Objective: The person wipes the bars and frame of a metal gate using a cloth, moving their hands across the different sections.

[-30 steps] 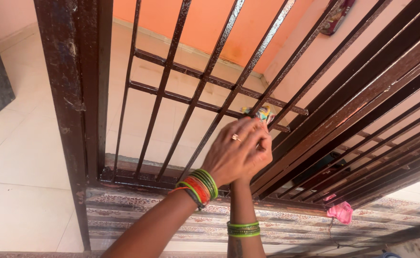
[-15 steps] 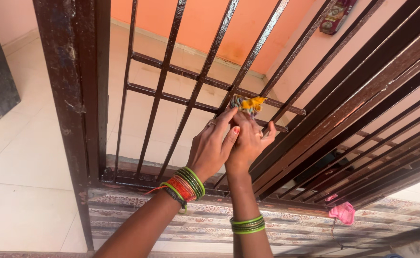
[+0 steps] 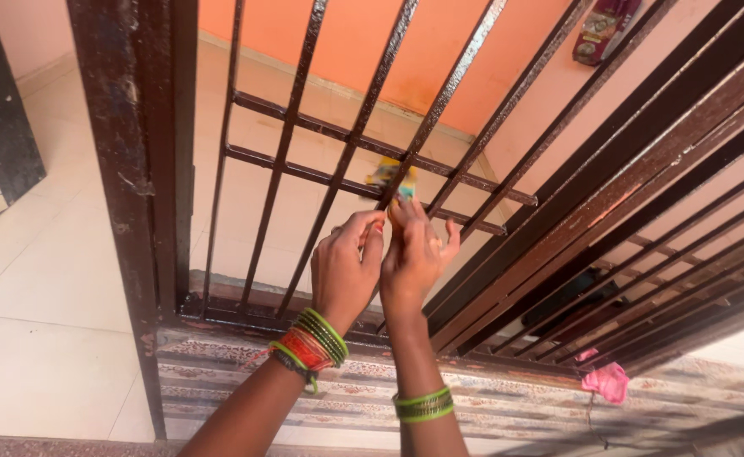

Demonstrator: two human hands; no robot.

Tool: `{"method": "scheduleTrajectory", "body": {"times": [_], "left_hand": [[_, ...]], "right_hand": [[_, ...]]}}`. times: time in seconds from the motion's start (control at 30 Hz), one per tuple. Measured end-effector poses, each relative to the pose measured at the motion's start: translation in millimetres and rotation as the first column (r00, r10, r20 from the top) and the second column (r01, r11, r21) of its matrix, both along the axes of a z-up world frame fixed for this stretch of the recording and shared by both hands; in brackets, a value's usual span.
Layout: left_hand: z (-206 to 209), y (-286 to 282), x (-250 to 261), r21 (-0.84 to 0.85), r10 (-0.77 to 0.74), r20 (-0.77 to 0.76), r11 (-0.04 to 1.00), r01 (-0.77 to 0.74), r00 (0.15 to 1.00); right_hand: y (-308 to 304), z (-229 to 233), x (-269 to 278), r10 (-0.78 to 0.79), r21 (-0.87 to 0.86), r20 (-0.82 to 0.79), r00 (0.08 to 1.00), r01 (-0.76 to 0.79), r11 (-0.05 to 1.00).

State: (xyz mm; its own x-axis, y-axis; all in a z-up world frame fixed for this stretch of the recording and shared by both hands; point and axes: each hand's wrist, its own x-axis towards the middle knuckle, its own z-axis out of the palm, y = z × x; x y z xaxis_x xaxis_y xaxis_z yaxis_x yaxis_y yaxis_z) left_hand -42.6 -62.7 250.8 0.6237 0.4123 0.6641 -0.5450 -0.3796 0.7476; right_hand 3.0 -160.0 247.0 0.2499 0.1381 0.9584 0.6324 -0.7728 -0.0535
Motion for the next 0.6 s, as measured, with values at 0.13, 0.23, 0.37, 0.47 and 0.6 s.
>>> {"method": "scheduleTrajectory", "body": {"times": [0.13,0.23,0.37,0.47,0.6], "left_hand": [[-10,3,6,-0.272,-0.295,-0.109,0.927,0.257,0.949],[-13,-3,10,-0.501,-0.537,0.059,0.713,0.49,0.842],[-3,-13,8,-0.211,-0.391,0.132,0.887,0.412,0.911],[7,-15,3,0.352,0.084,0.212,0.923,-0.156,0.974],[17,-12,15,0.648,0.213,0.212,0.7,-0.3,0.954]], "right_hand": [[5,-24,-17,0.214,0.274,-0.117,0.97,-0.175,0.946],[6,-34,-32,0.634,0.653,-0.201,0.747,-0.381,0.655],[1,-19,-33,0.721,0.81,-0.056,0.69,-0.391,0.437],[-12,1,-19,0.727,0.853,0.145,0.671,-0.458,0.252],[-21,7,1,0.559,0.736,0.036,0.829,-0.4,0.546]]}}
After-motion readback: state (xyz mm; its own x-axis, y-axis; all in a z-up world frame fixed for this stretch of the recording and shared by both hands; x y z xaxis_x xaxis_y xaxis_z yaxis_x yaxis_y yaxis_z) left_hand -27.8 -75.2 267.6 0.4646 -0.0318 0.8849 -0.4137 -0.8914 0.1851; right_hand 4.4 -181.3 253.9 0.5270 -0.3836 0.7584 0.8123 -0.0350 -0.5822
